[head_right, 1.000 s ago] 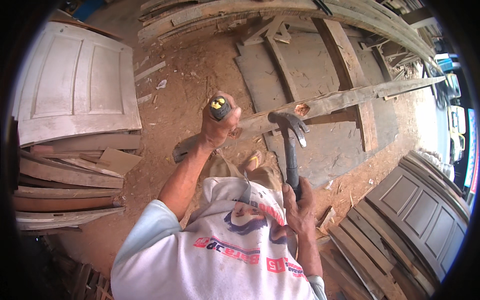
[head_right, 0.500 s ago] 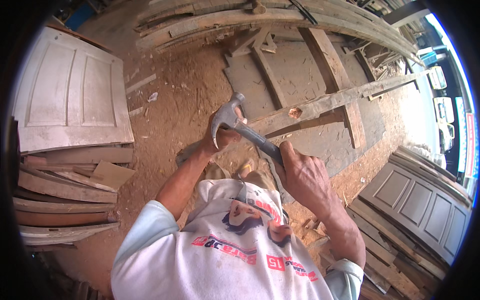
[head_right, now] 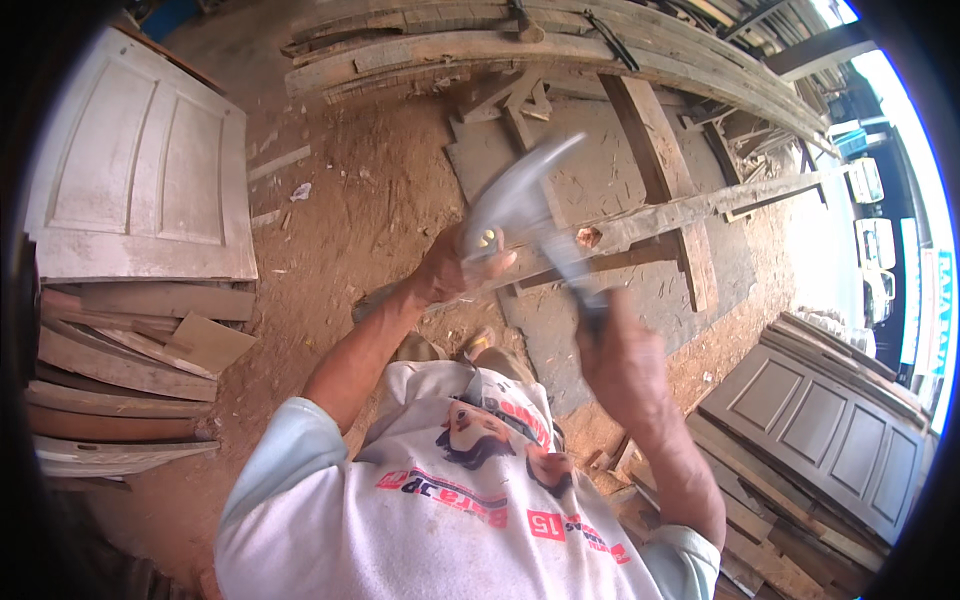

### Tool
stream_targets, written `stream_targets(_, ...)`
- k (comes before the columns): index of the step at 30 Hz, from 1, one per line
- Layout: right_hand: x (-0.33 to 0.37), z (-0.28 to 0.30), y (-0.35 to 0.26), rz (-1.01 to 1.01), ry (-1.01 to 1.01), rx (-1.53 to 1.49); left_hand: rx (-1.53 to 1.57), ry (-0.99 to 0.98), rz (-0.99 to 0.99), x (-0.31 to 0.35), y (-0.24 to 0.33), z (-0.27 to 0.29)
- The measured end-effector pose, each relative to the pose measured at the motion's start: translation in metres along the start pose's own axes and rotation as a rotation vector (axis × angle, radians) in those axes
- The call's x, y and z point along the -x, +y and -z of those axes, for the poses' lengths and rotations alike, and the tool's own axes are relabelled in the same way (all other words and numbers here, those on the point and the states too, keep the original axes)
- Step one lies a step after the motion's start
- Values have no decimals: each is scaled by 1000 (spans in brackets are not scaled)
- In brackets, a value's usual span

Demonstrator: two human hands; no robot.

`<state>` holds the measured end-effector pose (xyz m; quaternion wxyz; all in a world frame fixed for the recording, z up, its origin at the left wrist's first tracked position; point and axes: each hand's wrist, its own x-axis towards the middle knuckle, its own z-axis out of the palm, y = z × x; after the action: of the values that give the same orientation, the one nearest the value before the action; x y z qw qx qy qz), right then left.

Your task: The person repeatedly strikes a small cylindrical wooden object with a hammer while holding it in the other hand. The person also briefly handles a small yellow object and a screwdriver before resuming hammering.

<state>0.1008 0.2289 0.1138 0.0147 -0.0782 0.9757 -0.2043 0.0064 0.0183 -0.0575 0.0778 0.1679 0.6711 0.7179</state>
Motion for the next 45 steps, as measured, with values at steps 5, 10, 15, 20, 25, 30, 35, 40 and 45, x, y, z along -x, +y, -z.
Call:
stream_targets(5,1,7,-18,-200,-222,-61,127,39,12,10,-4,-6)
stream_targets(10,-5,61,-40,61,692,-718,-53,70,-42,8,0,4)
stream_targets(15,1,51,-28,189,555,-866,-75,66,-10,9,2,1)
stream_targets(20,19,-24,-10,-94,-235,46,-30,57,-91,2,-4,0)
stream_targets(25,24,-14,-25,-339,-56,-171,79,-191,77,5,13,23)
stream_targets(30,28,-10,-29,-311,140,-271,47,-209,25,3,14,23)
stream_targets(35,36,-25,-22,-257,-123,67,167,-144,-40,3,0,15)
stream_targets(40,21,-3,-33,-284,-169,-119,196,-60,115,11,4,9)
stream_targets(45,13,40,-61,4,575,-766,50,89,-146,17,-9,9)
